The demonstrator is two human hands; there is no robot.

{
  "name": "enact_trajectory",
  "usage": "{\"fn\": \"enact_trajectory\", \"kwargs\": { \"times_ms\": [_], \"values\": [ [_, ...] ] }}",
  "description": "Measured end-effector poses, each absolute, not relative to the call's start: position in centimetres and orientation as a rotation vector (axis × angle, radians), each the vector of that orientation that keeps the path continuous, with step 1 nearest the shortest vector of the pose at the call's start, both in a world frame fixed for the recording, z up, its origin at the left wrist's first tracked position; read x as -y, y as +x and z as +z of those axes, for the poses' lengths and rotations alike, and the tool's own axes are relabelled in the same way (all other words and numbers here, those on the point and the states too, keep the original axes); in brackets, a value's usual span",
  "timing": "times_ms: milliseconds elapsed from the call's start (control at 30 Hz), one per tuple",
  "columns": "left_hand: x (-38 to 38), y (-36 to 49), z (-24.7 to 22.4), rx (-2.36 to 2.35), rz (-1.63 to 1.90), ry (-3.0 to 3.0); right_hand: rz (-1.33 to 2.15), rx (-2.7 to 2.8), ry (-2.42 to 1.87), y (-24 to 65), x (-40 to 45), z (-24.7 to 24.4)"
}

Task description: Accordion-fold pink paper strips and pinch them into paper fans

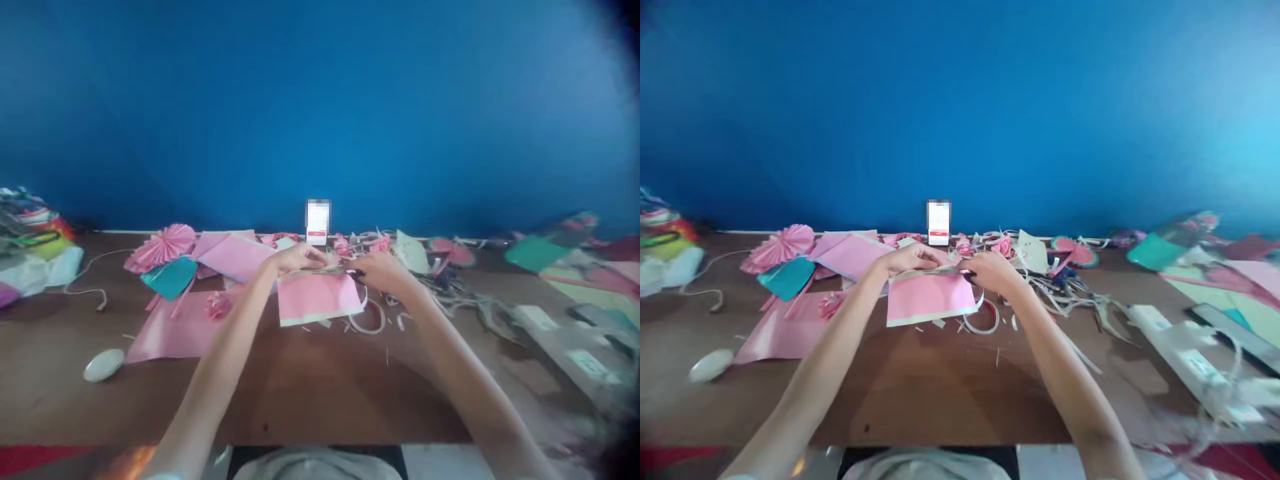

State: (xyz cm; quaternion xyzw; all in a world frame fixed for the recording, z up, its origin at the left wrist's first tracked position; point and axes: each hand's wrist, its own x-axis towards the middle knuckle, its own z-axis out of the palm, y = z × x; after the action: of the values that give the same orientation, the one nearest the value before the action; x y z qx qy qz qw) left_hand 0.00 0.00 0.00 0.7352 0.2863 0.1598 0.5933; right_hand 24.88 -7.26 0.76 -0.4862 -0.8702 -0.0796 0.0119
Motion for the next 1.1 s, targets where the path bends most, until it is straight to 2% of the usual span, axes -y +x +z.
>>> {"fn": "enact_trajectory", "kwargs": {
  "times_ms": [333, 667, 900, 1100],
  "values": [
    [-0.8, 0.2, -1.0, -0.609, 0.378, 1.736, -0.303, 2.727, -1.524, 24.6, 7.5, 1.3],
    [-0.8, -0.9, 0.0, -0.717, 0.422, 1.717, -0.356, 2.389, -1.752, 28.0, 7.7, 2.9],
    [-0.8, -0.6, 0.1, -0.732, 0.420, 1.778, -0.234, 2.483, -1.587, 26.9, 7.3, 1.8],
    [-0.7, -0.5, 0.3, -0.675, 0.395, 1.806, -0.316, 2.546, -1.528, 26.4, 7.2, 1.3]
  ]
}}
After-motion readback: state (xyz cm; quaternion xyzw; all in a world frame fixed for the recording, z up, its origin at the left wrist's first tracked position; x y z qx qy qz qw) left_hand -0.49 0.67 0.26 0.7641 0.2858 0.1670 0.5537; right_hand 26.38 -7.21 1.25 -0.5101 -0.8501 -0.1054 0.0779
